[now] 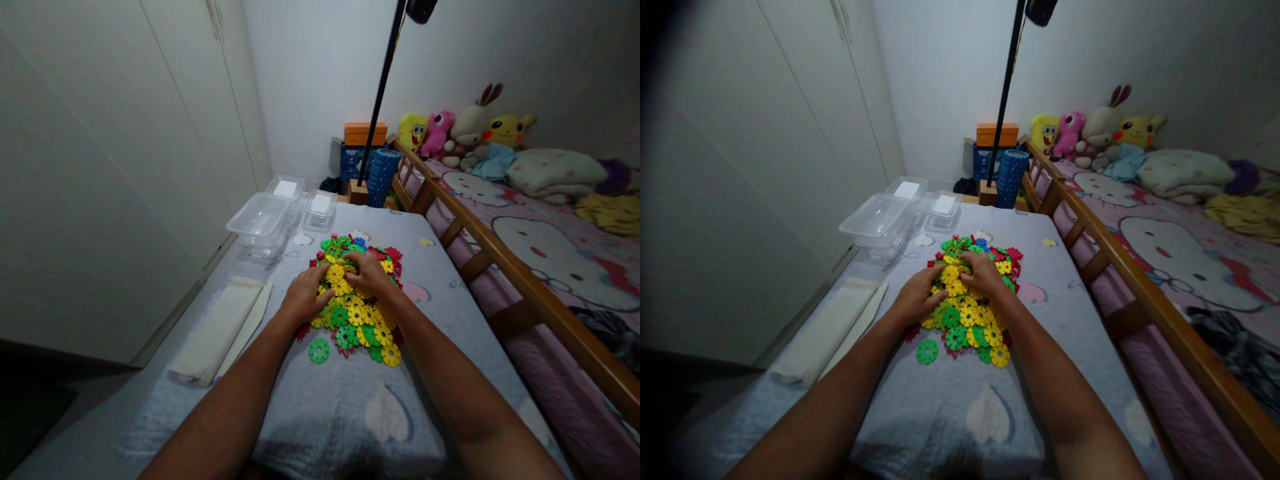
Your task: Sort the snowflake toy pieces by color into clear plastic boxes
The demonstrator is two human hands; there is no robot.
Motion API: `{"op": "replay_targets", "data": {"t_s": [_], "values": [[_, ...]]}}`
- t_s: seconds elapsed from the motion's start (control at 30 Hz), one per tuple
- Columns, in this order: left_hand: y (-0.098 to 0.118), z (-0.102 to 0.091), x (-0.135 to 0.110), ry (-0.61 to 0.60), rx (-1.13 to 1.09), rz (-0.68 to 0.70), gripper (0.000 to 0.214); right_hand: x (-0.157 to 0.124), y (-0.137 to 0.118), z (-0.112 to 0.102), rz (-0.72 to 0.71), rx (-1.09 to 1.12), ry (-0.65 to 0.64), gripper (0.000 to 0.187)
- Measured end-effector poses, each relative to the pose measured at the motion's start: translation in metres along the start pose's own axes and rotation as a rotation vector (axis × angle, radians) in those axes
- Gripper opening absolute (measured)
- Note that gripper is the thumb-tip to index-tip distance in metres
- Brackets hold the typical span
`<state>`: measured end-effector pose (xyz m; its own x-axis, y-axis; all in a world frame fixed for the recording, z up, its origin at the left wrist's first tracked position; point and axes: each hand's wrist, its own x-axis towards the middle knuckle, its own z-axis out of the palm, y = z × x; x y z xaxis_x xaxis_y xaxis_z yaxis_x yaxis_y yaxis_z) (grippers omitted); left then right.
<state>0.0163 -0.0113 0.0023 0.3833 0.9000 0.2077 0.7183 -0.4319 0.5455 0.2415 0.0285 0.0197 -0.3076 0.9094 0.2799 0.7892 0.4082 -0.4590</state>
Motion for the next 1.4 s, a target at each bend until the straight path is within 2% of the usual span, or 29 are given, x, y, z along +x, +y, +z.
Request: {"op": "replay_targets", "data": {"t_s": [0.13, 0.3, 0.43, 0.57, 0.83, 1.03, 1.2, 1.4], "values": [[0.001, -0.001, 0.0, 0.0, 0.029, -0.004, 0.052, -0.013, 0.021, -0.014, 0.097, 0.116, 0.127, 0.043], [0.003, -0.001, 0.0, 0.011, 0.048, -0.017, 0.05, -0.021, 0.048, -0.031, 0.25, 0.176, 0.247, 0.045], [0.002, -0.001, 0.0, 0.014, 0.05, -0.016, 0.05, -0.022, 0.06, -0.041, 0.288, 0.218, 0.286, 0.045], [0.002, 0.0, 0.0, 0.024, 0.047, -0.011, 0.048, -0.022, 0.065, -0.046, 0.297, 0.27, 0.269, 0.047], [0.0, 0.002, 0.0, 0.023, 0.066, -0.003, 0.049, -0.026, 0.044, -0.045, 0.27, 0.386, 0.278, 0.041], [0.0, 0.002, 0.0, 0.039, 0.042, -0.001, 0.048, -0.012, 0.016, -0.036, 0.221, 0.579, 0.228, 0.039], [-0.001, 0.003, 0.0, 0.045, 0.046, -0.004, 0.051, -0.002, 0.002, -0.031, 0.197, 0.629, 0.201, 0.034], [-0.002, 0.005, 0.0, 0.077, 0.035, -0.001, 0.054, -0.006, -0.013, -0.032, 0.169, 0.715, 0.055, 0.031]]}}
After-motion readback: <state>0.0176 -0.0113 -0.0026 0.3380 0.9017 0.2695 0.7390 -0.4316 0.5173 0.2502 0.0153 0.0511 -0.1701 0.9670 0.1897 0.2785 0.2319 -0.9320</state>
